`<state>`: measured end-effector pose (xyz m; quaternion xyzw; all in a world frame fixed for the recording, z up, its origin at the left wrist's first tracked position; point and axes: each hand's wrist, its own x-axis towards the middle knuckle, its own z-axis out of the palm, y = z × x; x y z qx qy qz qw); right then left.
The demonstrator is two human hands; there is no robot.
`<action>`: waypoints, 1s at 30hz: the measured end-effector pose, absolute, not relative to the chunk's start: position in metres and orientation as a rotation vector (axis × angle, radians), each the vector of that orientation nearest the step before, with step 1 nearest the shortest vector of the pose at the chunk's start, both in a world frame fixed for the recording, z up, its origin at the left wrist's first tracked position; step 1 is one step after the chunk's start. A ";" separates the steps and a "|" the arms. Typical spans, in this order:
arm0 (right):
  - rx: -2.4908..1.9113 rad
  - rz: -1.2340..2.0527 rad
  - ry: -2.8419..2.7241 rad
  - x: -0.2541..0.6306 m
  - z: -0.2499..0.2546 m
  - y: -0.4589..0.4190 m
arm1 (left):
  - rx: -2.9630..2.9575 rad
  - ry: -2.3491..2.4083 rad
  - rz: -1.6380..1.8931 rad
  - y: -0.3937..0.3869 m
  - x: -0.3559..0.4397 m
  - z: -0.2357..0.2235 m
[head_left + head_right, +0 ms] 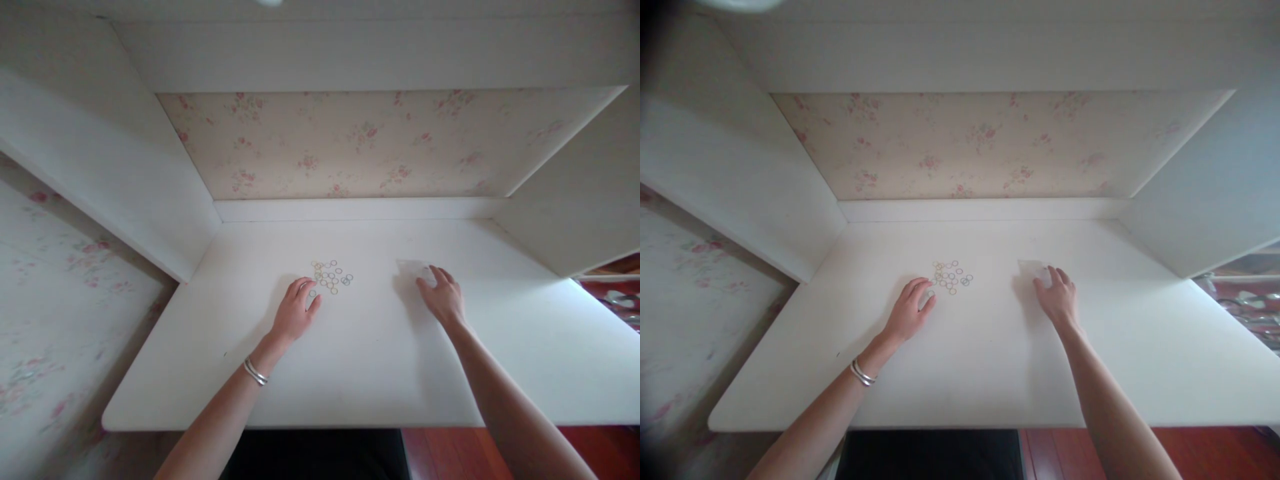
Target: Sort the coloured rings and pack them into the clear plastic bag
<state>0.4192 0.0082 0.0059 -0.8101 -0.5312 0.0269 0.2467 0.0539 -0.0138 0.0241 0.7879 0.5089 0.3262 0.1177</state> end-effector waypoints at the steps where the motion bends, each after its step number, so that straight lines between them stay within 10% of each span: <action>1: -2.143 0.091 -1.476 0.404 0.007 0.002 | 2.289 1.472 0.954 -0.021 0.052 0.023; 13: -1.602 0.431 -1.845 0.222 0.003 -0.086 | 2.237 1.386 0.876 -0.059 0.064 -0.005; 30: -1.608 0.239 -1.752 0.227 0.000 -0.097 | 2.093 1.258 0.925 -0.059 0.061 -0.013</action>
